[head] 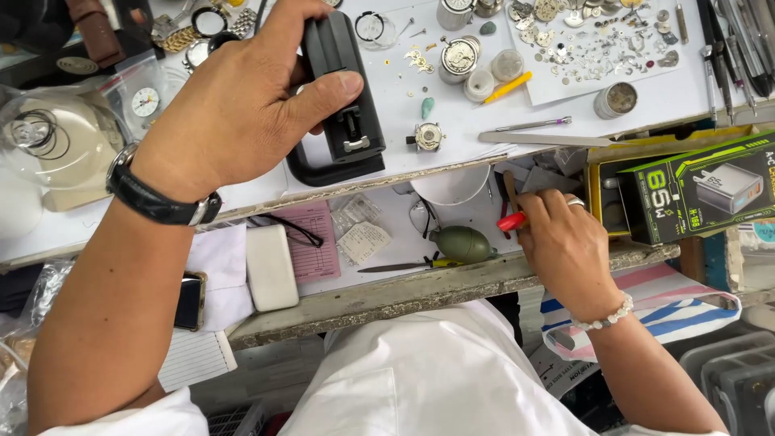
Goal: Repairing a watch movement by manipulating tiny gears and components with tweezers and a screwdriver on a workbench.
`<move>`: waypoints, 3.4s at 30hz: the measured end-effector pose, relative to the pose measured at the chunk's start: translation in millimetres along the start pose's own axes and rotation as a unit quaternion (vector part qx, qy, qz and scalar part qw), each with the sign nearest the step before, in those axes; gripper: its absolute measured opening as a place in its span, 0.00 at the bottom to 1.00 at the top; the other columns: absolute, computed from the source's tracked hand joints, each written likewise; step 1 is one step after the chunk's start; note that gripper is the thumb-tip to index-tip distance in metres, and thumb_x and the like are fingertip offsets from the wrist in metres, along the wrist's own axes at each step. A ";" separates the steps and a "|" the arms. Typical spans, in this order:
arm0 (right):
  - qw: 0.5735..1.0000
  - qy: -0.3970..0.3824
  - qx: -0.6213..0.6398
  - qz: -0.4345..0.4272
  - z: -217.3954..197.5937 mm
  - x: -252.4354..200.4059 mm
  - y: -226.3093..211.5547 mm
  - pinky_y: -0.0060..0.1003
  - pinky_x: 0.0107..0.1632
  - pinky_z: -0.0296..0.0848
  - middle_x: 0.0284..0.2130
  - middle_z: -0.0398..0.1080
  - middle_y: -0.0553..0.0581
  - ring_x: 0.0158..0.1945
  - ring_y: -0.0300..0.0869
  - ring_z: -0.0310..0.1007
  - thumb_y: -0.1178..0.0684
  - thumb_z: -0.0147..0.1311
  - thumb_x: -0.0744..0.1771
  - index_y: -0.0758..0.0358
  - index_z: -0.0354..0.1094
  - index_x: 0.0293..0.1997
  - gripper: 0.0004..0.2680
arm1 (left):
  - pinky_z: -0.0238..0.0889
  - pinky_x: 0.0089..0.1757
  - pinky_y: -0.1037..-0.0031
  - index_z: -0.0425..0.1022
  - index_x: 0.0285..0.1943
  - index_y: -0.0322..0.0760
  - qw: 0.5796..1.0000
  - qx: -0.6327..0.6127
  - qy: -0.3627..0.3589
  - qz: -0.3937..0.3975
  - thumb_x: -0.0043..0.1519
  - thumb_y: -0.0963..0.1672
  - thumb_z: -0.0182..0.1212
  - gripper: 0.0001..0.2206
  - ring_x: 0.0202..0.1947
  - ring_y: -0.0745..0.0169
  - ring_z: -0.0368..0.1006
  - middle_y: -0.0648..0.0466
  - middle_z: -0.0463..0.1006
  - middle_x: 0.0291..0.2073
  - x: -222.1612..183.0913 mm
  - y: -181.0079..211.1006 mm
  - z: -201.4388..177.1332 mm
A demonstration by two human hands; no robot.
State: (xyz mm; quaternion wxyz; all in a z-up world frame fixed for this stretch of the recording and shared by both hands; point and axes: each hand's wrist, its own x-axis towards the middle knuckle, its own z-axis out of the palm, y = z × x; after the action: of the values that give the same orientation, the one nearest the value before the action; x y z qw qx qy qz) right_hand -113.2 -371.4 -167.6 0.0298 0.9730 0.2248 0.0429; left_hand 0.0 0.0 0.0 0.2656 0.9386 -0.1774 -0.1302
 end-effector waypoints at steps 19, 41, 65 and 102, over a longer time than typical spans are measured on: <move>0.942 0.153 0.272 -0.121 -83.9 101.4 -26.1 0.42 0.51 0.75 0.55 0.74 0.62 0.49 0.48 0.74 0.54 0.70 0.67 0.68 0.66 0.64 0.21 | 0.59 0.35 0.66 0.63 0.77 0.36 0.867 0.286 0.342 0.223 0.78 0.61 0.47 0.32 0.23 0.59 0.61 0.58 0.68 0.27 -15.6 -41.1 58.6; 0.936 0.101 0.304 -0.145 -73.8 135.2 -33.9 0.43 0.42 0.72 0.44 0.72 0.58 0.43 0.48 0.73 0.52 0.69 0.66 0.63 0.73 0.58 0.16 | 0.70 0.44 0.62 0.58 0.75 0.40 0.841 0.289 0.375 0.263 0.79 0.58 0.61 0.28 0.31 0.55 0.70 0.55 0.79 0.38 -14.2 -42.7 61.8; 0.875 0.259 0.409 -0.028 -63.6 113.9 -71.3 0.34 0.42 0.71 0.37 0.72 0.57 0.34 0.41 0.66 0.55 0.73 0.64 0.66 0.74 0.52 0.14 | 0.59 0.26 0.70 0.65 0.74 0.36 0.896 0.191 0.334 0.222 0.76 0.58 0.56 0.28 0.23 0.59 0.67 0.54 0.79 0.34 -13.8 -30.1 48.9; 0.849 0.084 0.516 -0.075 -81.6 85.0 -11.8 0.39 0.34 0.70 0.36 0.76 0.60 0.31 0.44 0.71 0.58 0.70 0.60 0.65 0.77 0.42 0.10 | 0.60 0.21 0.83 0.75 0.44 0.40 0.908 0.207 0.307 0.197 0.65 0.38 0.61 0.05 0.13 0.75 0.61 0.57 0.75 0.35 -32.1 54.5 156.4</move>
State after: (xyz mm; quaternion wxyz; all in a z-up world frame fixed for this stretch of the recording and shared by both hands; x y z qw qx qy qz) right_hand -50.1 -320.2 -81.4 -0.4923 0.8211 0.2888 -0.0001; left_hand -96.3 -101.3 -94.5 0.1273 0.9119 -0.2917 0.2591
